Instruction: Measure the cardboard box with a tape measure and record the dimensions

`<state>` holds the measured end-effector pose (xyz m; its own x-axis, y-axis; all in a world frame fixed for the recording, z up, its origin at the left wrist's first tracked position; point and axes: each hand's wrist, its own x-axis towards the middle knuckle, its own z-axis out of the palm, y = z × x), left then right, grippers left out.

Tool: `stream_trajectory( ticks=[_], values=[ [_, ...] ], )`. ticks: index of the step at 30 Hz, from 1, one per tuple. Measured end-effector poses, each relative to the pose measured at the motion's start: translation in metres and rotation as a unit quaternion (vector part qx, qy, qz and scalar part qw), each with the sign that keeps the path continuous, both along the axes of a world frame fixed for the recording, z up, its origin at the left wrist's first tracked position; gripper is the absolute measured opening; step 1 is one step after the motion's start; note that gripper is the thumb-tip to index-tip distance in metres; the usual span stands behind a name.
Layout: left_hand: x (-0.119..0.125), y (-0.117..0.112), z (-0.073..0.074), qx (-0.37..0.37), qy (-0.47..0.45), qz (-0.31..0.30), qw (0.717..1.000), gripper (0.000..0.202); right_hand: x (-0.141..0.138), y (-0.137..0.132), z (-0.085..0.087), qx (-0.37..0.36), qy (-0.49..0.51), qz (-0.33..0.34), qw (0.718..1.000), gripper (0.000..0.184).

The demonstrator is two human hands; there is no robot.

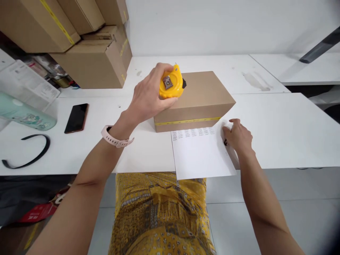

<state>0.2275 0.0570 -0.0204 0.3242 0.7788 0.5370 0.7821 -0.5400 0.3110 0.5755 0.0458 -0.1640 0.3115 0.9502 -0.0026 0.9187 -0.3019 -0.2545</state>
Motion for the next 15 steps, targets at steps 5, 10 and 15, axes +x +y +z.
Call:
stream_trajectory(
  ticks=[5, 10, 15],
  values=[
    [0.0, 0.018, -0.019, -0.015, 0.023, -0.006, 1.0, 0.046, 0.021, -0.011, 0.001, 0.008, 0.028, -0.005, 1.0, 0.05],
    [0.006, -0.01, -0.052, 0.111, 0.008, -0.031, 0.993, 0.027, 0.041, -0.024, 0.002, -0.024, 0.003, -0.034, 0.999, 0.052],
    [0.026, -0.08, -0.11, 0.011, 0.237, -0.217, 0.947, 0.024, 0.047, -0.028, 0.008, -0.03, 0.017, -0.025, 0.999, 0.041]
  ],
)
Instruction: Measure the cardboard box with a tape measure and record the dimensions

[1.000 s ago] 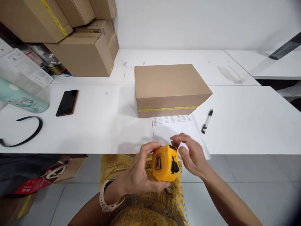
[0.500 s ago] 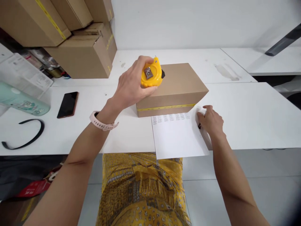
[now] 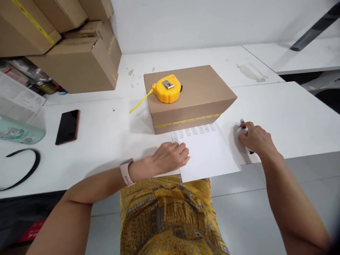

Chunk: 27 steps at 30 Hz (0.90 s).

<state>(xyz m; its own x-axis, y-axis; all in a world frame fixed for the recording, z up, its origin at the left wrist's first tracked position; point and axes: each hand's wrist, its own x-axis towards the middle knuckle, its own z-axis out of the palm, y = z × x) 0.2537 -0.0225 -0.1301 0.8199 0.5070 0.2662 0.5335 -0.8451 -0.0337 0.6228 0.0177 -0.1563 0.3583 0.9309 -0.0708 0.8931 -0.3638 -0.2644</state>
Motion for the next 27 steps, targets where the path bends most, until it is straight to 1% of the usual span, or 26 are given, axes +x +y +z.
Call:
stream_trajectory(
  ticks=[1, 2, 3, 4, 5, 6, 7, 8, 9, 10, 12, 14, 15, 18, 20, 21, 23, 25, 27],
  values=[
    [0.003, -0.01, -0.009, -0.027, 0.055, 0.013, 0.998, 0.027, 0.0, -0.004, 0.005, 0.006, 0.041, -0.01, 0.999, 0.039],
    [0.005, -0.018, -0.015, -0.049, 0.096, 0.029, 0.994, 0.035, -0.002, -0.01, 0.011, 0.022, 0.097, -0.025, 0.995, 0.036],
    [0.007, -0.023, -0.019, -0.069, 0.125, 0.044, 0.989, 0.046, -0.004, -0.018, 0.018, 0.05, 0.169, -0.045, 0.983, 0.031],
    [0.009, -0.026, -0.021, -0.087, 0.143, 0.058, 0.984, 0.056, -0.007, -0.028, 0.024, 0.083, 0.253, -0.059, 0.962, 0.027],
    [0.01, -0.027, -0.021, -0.104, 0.153, 0.067, 0.98, 0.063, -0.011, -0.039, 0.03, 0.119, 0.34, -0.06, 0.931, 0.022],
    [0.011, -0.027, -0.02, -0.121, 0.159, 0.073, 0.977, 0.066, -0.017, -0.051, 0.036, 0.153, 0.423, -0.045, 0.892, 0.02],
    [0.012, -0.027, -0.018, -0.136, 0.163, 0.079, 0.974, 0.066, -0.024, -0.062, 0.039, 0.176, 0.491, -0.011, 0.853, 0.021],
    [0.012, -0.026, -0.017, -0.148, 0.165, 0.083, 0.971, 0.066, -0.033, -0.072, 0.041, 0.183, 0.541, 0.031, 0.82, 0.025],
    [0.012, -0.025, -0.015, -0.158, 0.167, 0.086, 0.969, 0.066, -0.043, -0.08, 0.042, 0.18, 0.569, 0.077, 0.799, 0.03],
    [0.013, -0.024, -0.014, -0.164, 0.169, 0.088, 0.968, 0.067, -0.054, -0.085, 0.041, 0.168, 0.577, 0.12, 0.79, 0.034],
    [0.013, -0.024, -0.014, -0.165, 0.171, 0.088, 0.967, 0.068, -0.08, -0.089, 0.035, 0.135, 0.566, 0.192, 0.79, 0.038],
    [0.013, -0.025, -0.015, -0.158, 0.17, 0.088, 0.969, 0.069, -0.107, -0.083, 0.026, 0.111, 0.554, 0.231, 0.792, 0.034],
    [0.014, -0.026, -0.016, -0.153, 0.169, 0.088, 0.97, 0.069, -0.119, -0.078, 0.021, 0.109, 0.553, 0.233, 0.793, 0.034],
    [0.014, -0.029, -0.016, -0.141, 0.168, 0.092, 0.971, 0.068, -0.15, -0.057, 0.01, 0.099, 0.557, 0.188, 0.803, 0.05],
    [0.013, -0.03, -0.017, -0.134, 0.16, 0.089, 0.974, 0.067, -0.163, -0.044, 0.005, 0.069, 0.576, 0.178, 0.795, 0.059],
    [0.013, -0.03, -0.017, -0.131, 0.152, 0.088, 0.976, 0.067, -0.167, -0.038, 0.003, 0.051, 0.586, 0.181, 0.788, 0.061],
    [0.013, -0.031, -0.019, -0.13, 0.138, 0.089, 0.978, 0.067, -0.174, -0.03, -0.001, 0.025, 0.59, 0.185, 0.786, 0.058],
    [0.013, -0.031, -0.022, -0.133, 0.128, 0.094, 0.978, 0.068, -0.178, -0.025, -0.005, 0.022, 0.57, 0.179, 0.802, 0.047],
    [0.014, -0.031, -0.023, -0.143, 0.123, 0.096, 0.977, 0.068, -0.181, -0.021, -0.01, 0.046, 0.542, 0.171, 0.821, 0.04]
  ],
)
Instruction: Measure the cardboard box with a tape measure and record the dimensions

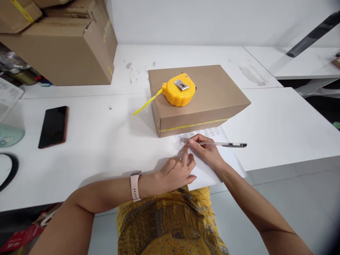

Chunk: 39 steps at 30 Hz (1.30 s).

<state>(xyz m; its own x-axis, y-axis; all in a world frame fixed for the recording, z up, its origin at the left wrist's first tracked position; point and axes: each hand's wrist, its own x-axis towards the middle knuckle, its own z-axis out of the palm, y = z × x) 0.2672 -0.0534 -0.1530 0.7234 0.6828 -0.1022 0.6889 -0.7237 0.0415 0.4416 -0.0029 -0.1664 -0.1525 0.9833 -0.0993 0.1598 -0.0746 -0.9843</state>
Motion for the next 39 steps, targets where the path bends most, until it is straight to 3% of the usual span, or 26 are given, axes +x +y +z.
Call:
stream_trajectory(
  ticks=[4, 14, 39],
  values=[
    [0.0, 0.001, 0.001, -0.019, -0.004, 0.0, 1.0, 0.068, -0.003, 0.006, -0.006, 0.046, -0.007, -0.03, 0.998, 0.04],
    [0.0, 0.003, 0.0, -0.013, -0.008, -0.009, 1.0, 0.067, -0.002, 0.007, -0.013, 0.072, -0.067, -0.08, 0.992, 0.033],
    [0.0, 0.002, 0.003, -0.017, 0.009, -0.009, 1.0, 0.066, -0.001, 0.004, -0.019, 0.086, -0.113, -0.046, 0.989, 0.027]
  ],
)
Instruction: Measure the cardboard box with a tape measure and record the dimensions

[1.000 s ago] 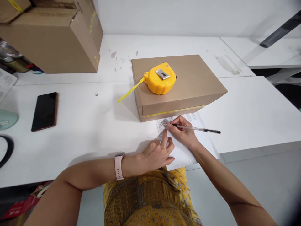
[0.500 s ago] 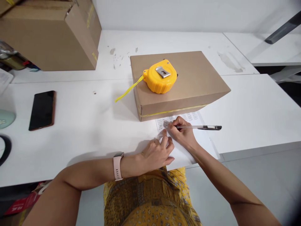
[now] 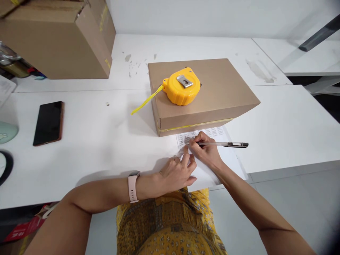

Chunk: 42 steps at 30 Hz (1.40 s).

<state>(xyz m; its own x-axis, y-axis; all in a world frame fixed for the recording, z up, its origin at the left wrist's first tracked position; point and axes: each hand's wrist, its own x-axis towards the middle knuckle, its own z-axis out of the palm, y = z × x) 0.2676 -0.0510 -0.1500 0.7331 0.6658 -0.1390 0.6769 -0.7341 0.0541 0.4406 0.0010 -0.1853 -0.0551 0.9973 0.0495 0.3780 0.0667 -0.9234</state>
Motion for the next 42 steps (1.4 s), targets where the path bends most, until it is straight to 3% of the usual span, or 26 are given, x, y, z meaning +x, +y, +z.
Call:
stream_trajectory(
  ticks=[42],
  values=[
    [-0.0006, -0.0008, -0.0026, 0.017, -0.004, -0.01, 1.0, 0.066, 0.0014, 0.0007, -0.0071, 0.021, -0.007, -0.021, 1.0, 0.026]
  ],
)
